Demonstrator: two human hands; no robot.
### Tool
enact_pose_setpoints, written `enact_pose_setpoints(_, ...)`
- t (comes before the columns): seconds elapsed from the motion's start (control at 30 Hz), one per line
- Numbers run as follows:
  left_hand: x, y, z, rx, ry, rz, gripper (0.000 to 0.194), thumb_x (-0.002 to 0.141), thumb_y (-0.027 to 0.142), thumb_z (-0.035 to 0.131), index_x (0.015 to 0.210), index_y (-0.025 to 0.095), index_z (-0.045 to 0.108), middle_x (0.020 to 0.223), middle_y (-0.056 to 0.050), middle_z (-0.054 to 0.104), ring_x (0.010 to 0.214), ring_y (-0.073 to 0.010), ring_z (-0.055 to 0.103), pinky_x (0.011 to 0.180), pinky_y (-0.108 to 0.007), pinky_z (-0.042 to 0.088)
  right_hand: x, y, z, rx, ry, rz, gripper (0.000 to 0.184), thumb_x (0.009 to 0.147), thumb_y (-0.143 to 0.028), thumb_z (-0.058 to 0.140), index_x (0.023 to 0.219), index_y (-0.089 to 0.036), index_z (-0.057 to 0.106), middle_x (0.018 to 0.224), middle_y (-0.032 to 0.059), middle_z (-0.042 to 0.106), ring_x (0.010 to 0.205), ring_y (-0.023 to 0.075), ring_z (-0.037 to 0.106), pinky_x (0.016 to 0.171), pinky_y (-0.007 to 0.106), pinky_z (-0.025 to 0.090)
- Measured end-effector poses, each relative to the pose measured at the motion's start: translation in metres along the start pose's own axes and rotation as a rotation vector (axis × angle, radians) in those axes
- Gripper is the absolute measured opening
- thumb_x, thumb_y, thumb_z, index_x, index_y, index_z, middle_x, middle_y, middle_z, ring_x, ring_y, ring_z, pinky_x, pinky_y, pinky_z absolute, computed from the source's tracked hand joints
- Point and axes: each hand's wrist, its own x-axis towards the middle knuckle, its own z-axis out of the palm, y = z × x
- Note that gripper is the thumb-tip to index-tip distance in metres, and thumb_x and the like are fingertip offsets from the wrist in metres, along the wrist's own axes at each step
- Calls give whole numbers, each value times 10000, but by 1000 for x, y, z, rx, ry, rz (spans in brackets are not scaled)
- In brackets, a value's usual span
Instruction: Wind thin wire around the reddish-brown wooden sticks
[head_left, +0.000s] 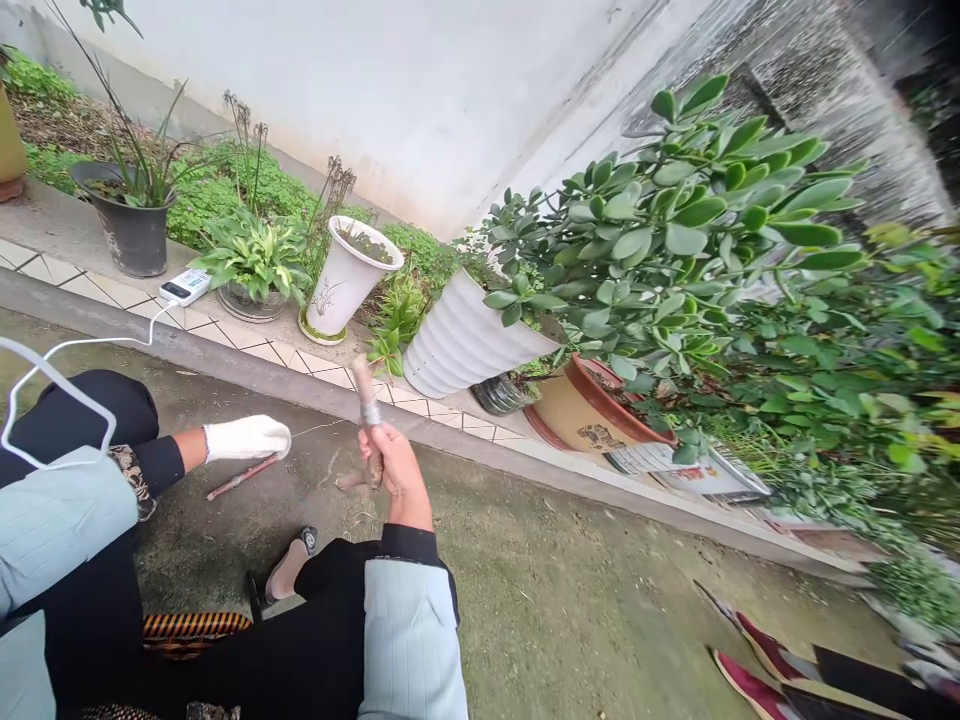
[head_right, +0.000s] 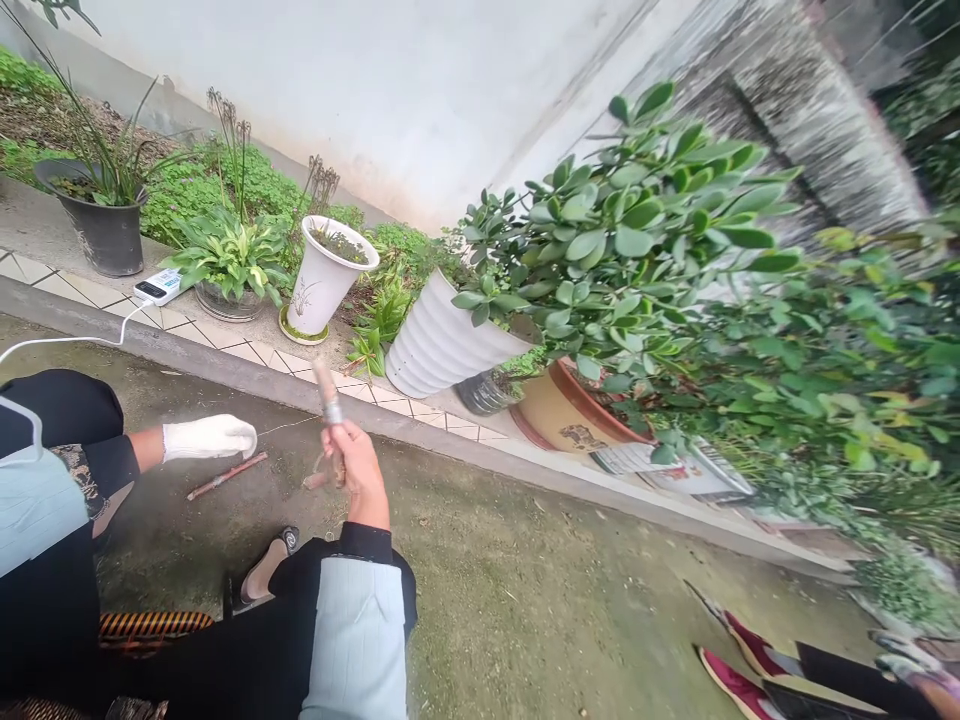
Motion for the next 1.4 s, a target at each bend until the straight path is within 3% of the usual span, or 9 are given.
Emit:
enact_pose_setpoints(0.17,-8,25,7,23,-163,48,216,846,302,477,768,155,615,680,-8,582,569,-125,486,554,-211,354,15,20,-3,-584,249,228,273,835,-422,535,867,-159,601,747,56,606,615,137,522,574,247,394)
enact_pose_setpoints(0.3,-10,28,3,161,-98,112,210,841,275,471,738,156,610,691,-5,589,619,-131,510,604,-205,360,21,30,28,-1065,-221,445,115,805,-262,617,847,-168,669,800,80,673,706,154,588,611,244,379)
enact_pose_setpoints(0.5,-7,8,-8,247,138,3,241,854,329,458,768,148,593,743,-13,613,694,-149,525,662,-217,371,20,40,74,-769,-978,534,55,766,-201,658,734,-156,655,648,-20,638,552,89,547,590,211,415)
enact_pose_setpoints(0.6,-3,-3,-13,226,263,-53,268,849,369,457,767,148,583,737,-17,599,696,-154,513,658,-229,378,14,27,72,-551,-1105,388,119,793,-258,636,782,-139,638,722,-4,646,599,78,549,579,190,403)
enact_pose_setpoints(0.7,2,-12,-12,60,264,-89,277,842,383,458,735,149,561,686,-18,563,642,-146,486,611,-235,380,3,7,51,-286,-978,225,272,781,-393,655,835,-128,632,774,24,645,633,84,551,586,196,409)
enact_pose_setpoints(0.87,4,-9,2,-174,-9,-119,339,844,449,477,727,145,569,544,11,455,467,-112,381,463,-225,300,-2,1,9,84,-212,5,447,707,-563,665,862,-148,601,806,58,648,617,116,557,565,235,430)
enact_pose_setpoints(1.07,-7,13,5,-126,-206,-52,260,828,364,507,724,139,586,641,-10,516,513,-104,405,489,-214,312,19,25,-1,-640,211,249,299,855,-407,503,843,-133,622,779,81,661,619,138,575,568,244,402)
enact_pose_setpoints(1.2,-11,22,3,33,-190,25,213,817,298,494,704,144,588,676,-9,557,575,-113,455,557,-208,343,27,31,26,-1131,-57,433,238,858,-315,538,939,-132,667,920,141,687,830,203,636,668,269,418)
enact_pose_setpoints(1.4,-5,9,-8,88,135,-41,195,799,296,477,719,145,571,707,-10,603,686,-147,532,666,-214,399,18,35,83,-807,-959,485,164,777,-315,652,710,-171,611,611,-19,597,528,102,530,545,226,409)
